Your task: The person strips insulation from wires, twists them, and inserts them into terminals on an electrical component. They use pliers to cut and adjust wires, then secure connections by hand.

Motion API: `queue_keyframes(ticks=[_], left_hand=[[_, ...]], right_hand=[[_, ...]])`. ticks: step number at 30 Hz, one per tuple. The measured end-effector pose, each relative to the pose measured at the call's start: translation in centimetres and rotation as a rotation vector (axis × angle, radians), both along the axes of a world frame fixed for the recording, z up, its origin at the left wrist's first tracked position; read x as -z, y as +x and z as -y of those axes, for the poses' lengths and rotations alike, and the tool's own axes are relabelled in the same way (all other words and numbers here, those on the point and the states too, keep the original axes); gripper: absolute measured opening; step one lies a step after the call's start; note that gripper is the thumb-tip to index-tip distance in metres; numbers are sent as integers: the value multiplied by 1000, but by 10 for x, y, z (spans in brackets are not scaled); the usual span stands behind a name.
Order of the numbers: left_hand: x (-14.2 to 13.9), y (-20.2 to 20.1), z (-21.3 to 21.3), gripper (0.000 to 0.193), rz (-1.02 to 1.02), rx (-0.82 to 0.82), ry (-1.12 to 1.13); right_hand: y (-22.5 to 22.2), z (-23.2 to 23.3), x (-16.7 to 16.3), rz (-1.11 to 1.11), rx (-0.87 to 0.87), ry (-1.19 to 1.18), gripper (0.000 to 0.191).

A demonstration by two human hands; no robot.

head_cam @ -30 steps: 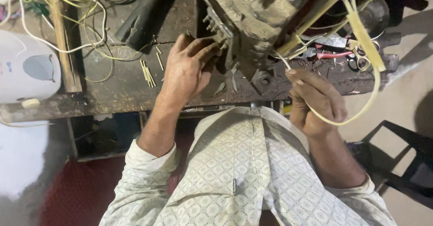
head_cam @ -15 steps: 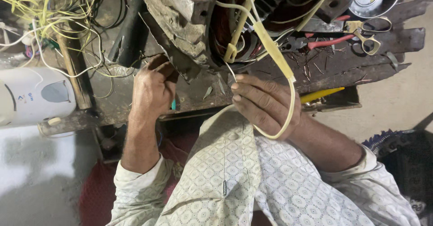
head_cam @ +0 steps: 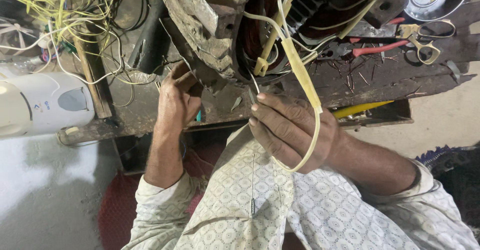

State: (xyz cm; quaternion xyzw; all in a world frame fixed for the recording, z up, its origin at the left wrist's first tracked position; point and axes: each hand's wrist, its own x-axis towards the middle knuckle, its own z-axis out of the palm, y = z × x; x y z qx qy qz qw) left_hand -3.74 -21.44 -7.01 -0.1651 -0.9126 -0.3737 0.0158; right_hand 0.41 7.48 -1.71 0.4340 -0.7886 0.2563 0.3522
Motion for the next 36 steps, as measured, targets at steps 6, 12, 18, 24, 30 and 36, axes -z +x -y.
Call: queue_keyframes(ticks=[6,12,18,24,30,36], left_hand=[[1,3,1,47,307,-174,359],[-15,-13,18,32,60,140,24],[-13,-34,27,18,248,187,63],[6,-40,25,23,420,85,301],[15,-17,17,19,251,-71,408],[4,3,14,29,-23,-105,306]], right_hand=[[6,2,-15,93,19,139,11],[5,14,3,30,61,-35,9],[8,17,37,66,98,-48,15],[-4,24,68,143,70,-107,24],[14,16,40,186,73,-158,25],[7,52,51,187,107,-367,16]])
